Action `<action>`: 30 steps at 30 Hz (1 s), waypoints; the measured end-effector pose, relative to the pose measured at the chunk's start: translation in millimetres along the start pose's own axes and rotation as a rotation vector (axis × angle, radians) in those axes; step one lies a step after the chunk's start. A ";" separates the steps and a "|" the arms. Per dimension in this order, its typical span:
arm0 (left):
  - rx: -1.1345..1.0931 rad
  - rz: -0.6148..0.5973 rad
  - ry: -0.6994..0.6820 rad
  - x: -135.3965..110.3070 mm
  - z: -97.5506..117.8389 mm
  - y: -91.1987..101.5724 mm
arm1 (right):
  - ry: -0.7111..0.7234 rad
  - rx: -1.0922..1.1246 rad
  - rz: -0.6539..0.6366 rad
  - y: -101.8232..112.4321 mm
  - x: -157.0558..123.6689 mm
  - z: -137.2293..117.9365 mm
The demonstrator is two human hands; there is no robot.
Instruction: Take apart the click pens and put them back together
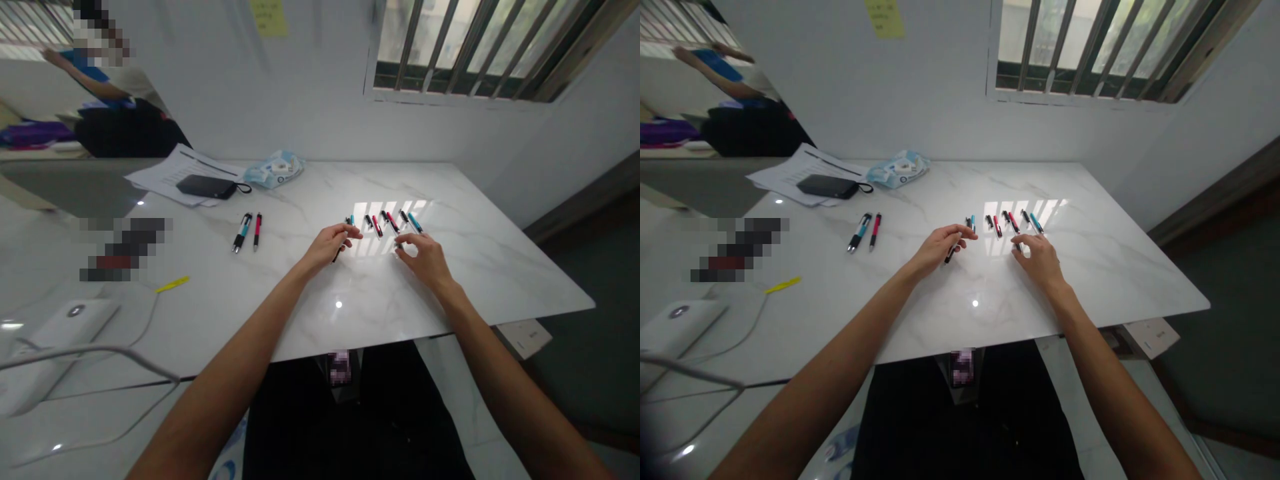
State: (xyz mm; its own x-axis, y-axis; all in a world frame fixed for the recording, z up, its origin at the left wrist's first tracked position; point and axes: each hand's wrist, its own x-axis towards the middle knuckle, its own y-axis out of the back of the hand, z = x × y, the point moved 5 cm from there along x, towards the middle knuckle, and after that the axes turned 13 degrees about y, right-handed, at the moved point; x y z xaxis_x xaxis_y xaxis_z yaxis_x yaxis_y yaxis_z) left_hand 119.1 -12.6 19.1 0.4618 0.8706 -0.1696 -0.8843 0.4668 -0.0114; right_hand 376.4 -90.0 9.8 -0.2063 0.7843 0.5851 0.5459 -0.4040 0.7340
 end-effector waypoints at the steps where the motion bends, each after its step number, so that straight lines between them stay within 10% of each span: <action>1: 0.003 0.006 -0.009 0.2 -0.2 0.9 | 0.003 -0.007 -0.021 -2.2 -0.7 0.3; 15: -0.079 0.076 -0.017 -1.5 -2.8 10.3 | -0.004 -0.045 -0.021 2.4 -13.2 -13.6; 24: -0.193 0.146 0.012 2.5 -8.5 11.6 | -0.225 0.528 0.032 -20.9 -12.1 -87.6; 30: -0.224 0.078 0.048 1.9 -9.6 8.1 | -0.348 0.655 0.320 -24.6 -6.0 -79.5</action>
State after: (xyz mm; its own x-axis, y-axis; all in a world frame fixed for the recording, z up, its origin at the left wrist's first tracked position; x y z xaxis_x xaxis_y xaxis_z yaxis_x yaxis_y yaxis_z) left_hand 112.1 -8.6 9.2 0.3920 0.8919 -0.2255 -0.9131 0.3473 -0.2136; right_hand 299.6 -122.2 15.7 0.2469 0.8224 0.5125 0.9228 -0.3609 0.1346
